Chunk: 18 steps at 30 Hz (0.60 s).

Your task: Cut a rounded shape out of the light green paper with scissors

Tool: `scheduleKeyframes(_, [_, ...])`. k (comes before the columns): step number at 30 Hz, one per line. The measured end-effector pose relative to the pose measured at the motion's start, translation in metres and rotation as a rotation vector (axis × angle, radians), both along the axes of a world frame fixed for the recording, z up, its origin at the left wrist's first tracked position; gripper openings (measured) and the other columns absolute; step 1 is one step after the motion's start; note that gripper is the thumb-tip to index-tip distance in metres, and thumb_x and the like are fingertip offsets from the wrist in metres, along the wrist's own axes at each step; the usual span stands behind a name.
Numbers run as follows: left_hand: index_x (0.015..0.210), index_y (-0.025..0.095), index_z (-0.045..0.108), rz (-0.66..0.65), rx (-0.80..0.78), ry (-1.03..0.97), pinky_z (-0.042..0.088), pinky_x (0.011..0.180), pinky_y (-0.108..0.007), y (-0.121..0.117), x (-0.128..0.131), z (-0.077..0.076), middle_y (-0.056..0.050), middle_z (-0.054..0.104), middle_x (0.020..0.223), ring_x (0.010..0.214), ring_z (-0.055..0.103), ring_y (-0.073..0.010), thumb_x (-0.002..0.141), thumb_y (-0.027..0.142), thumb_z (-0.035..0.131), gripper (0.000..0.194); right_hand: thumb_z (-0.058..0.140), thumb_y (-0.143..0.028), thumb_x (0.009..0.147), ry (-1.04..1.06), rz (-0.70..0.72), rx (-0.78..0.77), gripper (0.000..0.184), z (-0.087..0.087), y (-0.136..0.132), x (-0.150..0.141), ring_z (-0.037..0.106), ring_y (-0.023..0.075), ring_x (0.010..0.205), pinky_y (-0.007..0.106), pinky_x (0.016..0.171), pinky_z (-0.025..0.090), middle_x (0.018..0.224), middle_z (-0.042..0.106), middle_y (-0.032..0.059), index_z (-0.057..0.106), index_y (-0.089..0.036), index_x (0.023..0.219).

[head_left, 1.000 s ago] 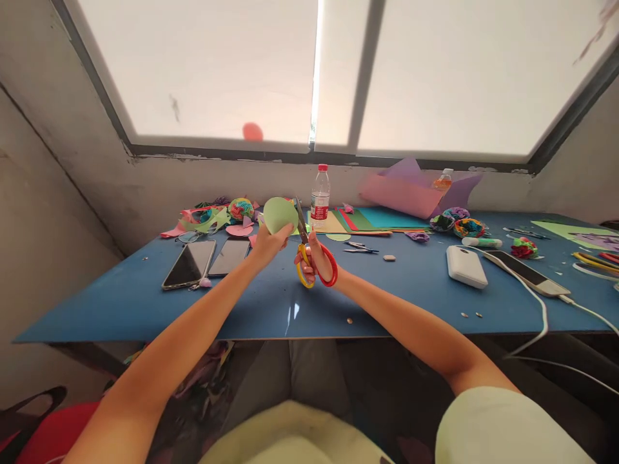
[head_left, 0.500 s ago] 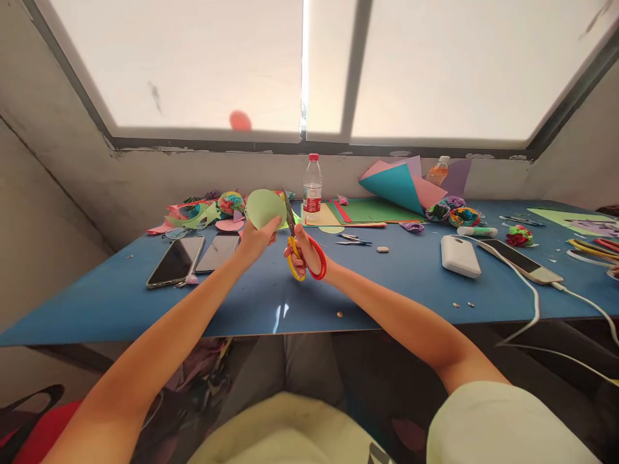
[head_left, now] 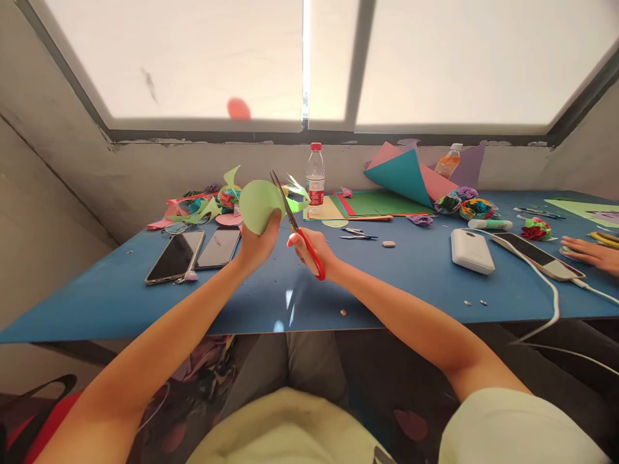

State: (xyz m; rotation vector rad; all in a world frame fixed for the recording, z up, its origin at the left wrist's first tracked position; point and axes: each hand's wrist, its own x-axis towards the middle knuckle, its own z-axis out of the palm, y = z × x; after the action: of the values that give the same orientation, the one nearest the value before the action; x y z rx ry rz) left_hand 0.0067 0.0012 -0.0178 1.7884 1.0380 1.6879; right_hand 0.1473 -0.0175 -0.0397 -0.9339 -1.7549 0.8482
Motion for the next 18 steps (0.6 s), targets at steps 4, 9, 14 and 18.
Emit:
scheduleKeyframes(4, [0.060,0.022,0.048,0.082,0.146,0.046,0.045,0.073,-0.030,-0.004,-0.004,-0.002,-0.001,0.048,0.061,0.064,0.049,-0.0152,0.083,0.058,0.049,0.043,0.046,-0.074,0.076,-0.225,-0.045,0.238,0.053,0.008,-0.005,0.007,0.033,0.0106,0.053,0.026,0.057,0.031,0.058,0.045,-0.0034,0.047,-0.021,0.076])
scheduleKeyframes(9, [0.069,0.022,0.055,0.147,0.270,0.138,0.045,0.090,-0.037,-0.013,-0.008,0.004,-0.006,0.053,0.070,0.082,0.055,-0.0216,0.077,0.075,0.044,0.054,0.058,-0.069,0.071,-0.293,-0.080,0.321,0.049,0.014,-0.010,0.009,0.035,0.0129,0.053,0.027,0.058,0.031,0.054,0.039,-0.0039,0.049,-0.022,0.079])
scheduleKeyframes(14, [0.087,0.020,0.061,0.091,0.315,0.225,0.048,0.091,-0.038,-0.015,-0.008,0.009,-0.008,0.059,0.079,0.096,0.058,-0.0231,0.080,0.076,0.036,0.062,0.061,-0.068,0.069,-0.270,-0.069,0.372,0.049,0.016,-0.011,0.008,0.036,0.0146,0.053,0.026,0.055,0.028,0.054,0.035,-0.0039,0.046,-0.023,0.078])
scheduleKeyframes(18, [0.079,0.019,0.060,0.110,0.319,0.210,0.048,0.091,-0.037,-0.014,-0.007,0.006,-0.009,0.058,0.075,0.091,0.059,-0.0222,0.082,0.074,0.036,0.060,0.060,-0.069,0.070,-0.286,-0.099,0.364,0.049,0.016,-0.012,0.006,0.037,0.0144,0.053,0.026,0.054,0.026,0.054,0.035,-0.0036,0.043,-0.023,0.076])
